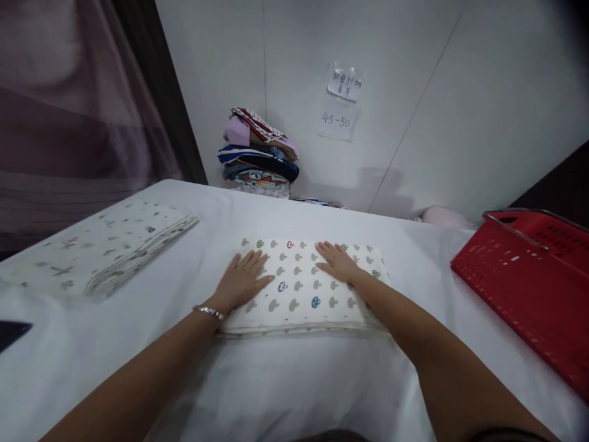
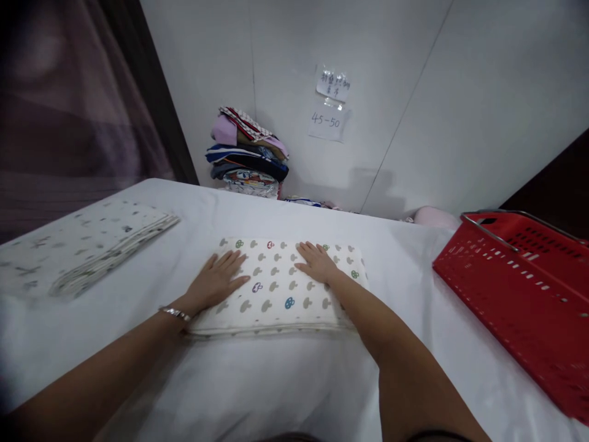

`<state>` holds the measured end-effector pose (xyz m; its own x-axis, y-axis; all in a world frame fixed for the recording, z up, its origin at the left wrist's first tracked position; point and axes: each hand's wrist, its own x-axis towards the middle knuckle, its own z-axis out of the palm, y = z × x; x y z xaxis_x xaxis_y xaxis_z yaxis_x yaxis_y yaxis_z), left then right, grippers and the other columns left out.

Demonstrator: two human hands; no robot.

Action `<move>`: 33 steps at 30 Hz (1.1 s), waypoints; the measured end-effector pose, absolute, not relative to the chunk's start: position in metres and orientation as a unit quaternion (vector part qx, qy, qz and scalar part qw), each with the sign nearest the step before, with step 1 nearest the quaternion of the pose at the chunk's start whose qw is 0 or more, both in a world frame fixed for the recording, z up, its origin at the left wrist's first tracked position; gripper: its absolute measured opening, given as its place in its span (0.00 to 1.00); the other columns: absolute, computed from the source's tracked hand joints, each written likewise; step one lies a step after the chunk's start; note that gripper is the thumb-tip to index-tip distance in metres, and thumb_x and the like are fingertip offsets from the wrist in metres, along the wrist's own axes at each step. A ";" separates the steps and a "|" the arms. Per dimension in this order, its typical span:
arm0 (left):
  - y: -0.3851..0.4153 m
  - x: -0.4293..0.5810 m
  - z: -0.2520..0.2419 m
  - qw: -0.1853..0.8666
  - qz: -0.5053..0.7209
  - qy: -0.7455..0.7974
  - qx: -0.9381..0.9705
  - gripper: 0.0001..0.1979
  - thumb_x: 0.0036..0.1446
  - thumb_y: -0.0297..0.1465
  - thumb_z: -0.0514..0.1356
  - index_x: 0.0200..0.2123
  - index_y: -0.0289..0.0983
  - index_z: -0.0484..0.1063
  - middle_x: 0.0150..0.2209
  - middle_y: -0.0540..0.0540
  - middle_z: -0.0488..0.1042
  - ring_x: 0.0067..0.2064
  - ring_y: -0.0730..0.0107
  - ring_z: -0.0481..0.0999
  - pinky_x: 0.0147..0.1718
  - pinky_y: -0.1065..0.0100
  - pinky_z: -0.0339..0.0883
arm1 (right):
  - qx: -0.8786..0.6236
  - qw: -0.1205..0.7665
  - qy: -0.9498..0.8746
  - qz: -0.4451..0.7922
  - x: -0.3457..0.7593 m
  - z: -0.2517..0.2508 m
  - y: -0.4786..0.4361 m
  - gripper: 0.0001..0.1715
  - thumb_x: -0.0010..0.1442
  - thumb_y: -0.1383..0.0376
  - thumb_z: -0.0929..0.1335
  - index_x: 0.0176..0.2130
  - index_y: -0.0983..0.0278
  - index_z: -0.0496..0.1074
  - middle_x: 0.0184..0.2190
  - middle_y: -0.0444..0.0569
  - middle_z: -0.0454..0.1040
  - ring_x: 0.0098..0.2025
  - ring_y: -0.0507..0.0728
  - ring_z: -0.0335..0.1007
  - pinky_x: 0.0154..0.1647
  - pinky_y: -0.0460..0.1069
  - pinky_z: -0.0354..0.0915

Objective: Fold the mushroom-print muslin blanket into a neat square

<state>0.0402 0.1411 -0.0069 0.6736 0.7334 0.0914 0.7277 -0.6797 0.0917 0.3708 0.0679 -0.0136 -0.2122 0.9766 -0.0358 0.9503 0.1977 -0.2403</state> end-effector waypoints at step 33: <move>0.042 0.046 0.011 0.114 0.192 0.271 0.936 0.20 0.63 0.44 0.49 0.42 0.40 0.77 0.47 0.44 0.76 0.52 0.63 0.71 0.54 0.62 0.60 | -0.721 0.270 -0.627 0.118 0.360 0.012 -0.104 0.21 0.61 0.56 0.60 0.46 0.58 0.76 0.49 0.48 0.75 0.54 0.62 0.67 0.57 0.56 0.61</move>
<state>0.0458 0.0419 0.0107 0.7787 0.5520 0.2981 0.4644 -0.8267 0.3176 0.3597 -0.1040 0.0118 0.1857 0.9679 0.1693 0.8406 -0.0673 -0.5374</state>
